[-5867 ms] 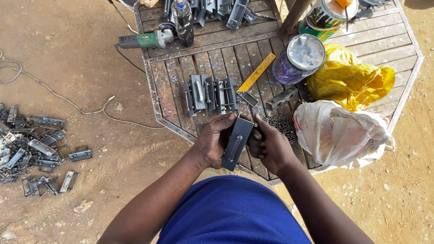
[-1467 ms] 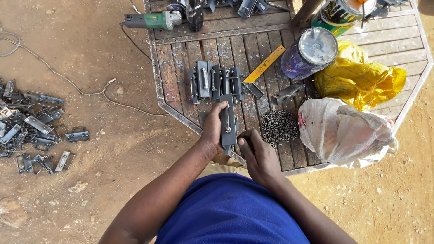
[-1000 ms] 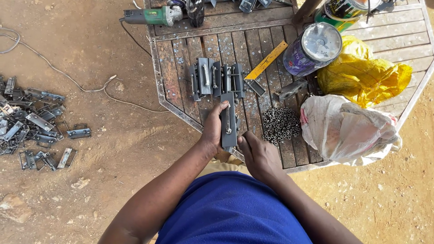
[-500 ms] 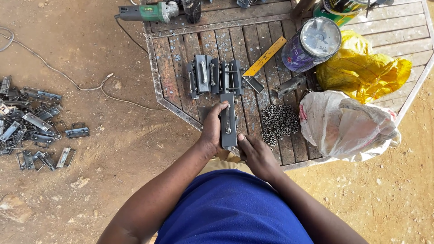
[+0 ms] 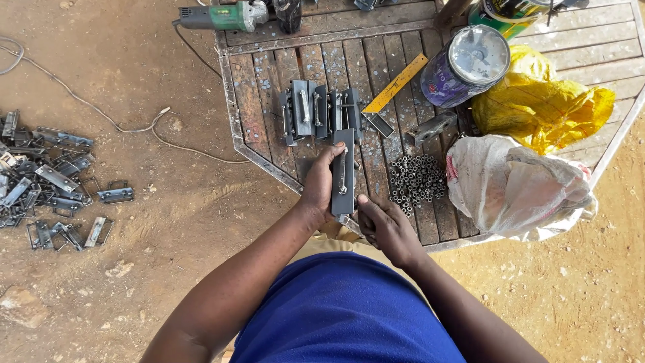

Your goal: The person assembles metal bracket hardware at a wooden work table. They hold a bracket in one hand, insert bolts through its holes, thread nuts onto the bolts by hand, and place finished assemblies in a pile on the table, repeating the process for multiple brackets.

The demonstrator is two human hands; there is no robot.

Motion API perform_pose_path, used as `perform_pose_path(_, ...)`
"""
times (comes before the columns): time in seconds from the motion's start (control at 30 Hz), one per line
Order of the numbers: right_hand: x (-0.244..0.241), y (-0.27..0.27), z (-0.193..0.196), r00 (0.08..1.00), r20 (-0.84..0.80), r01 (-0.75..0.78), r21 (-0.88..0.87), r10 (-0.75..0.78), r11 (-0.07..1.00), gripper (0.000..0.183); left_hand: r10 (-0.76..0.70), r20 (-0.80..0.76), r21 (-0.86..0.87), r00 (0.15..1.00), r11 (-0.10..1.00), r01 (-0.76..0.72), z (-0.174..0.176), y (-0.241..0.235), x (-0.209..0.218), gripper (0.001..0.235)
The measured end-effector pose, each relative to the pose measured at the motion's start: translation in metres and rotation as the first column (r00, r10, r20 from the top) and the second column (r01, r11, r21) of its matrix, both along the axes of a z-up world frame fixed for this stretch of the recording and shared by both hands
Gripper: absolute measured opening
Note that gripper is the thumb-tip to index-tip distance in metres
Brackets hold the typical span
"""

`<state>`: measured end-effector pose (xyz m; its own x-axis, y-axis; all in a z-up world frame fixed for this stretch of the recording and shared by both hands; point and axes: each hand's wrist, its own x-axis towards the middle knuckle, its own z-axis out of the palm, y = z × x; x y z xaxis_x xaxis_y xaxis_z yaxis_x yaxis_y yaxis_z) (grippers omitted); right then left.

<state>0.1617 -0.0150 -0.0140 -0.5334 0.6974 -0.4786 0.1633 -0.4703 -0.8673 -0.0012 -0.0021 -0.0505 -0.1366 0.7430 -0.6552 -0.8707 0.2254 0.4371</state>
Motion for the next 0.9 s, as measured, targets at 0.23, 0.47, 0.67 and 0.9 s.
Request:
perform_pose_path(0.23, 0.007, 0.006, 0.027, 0.933, 0.344, -0.326, 0.693, 0.103, 0.642, 0.015, 0.002, 0.034, -0.014, 0.999, 1.000, -0.001, 0.009, -0.001, 0.002, 0.026)
perform_pose_path(0.47, -0.003, -0.001, 0.035, 0.827, 0.559, -0.114, 0.272, -0.060, 0.956, 0.042, -0.140, -0.435, 0.001, 0.890, 0.988, 0.156, 0.013, -0.006, 0.026, 0.035)
perform_pose_path(0.67, 0.004, 0.001, -0.043, 0.918, 0.349, 0.193, 0.020, -0.188, 0.981, 0.055, -0.540, -0.724, -0.264, 0.429, 0.791, 0.552, -0.037, -0.011, 0.050, 0.067)
perform_pose_path(0.9, 0.032, 0.011, -0.160, 0.888, 0.417, 0.213, 0.008, -0.196, 0.977, 0.063, -0.689, -0.648, -0.403, 0.326, 0.673, 0.620, -0.151, -0.012, 0.064, 0.077)
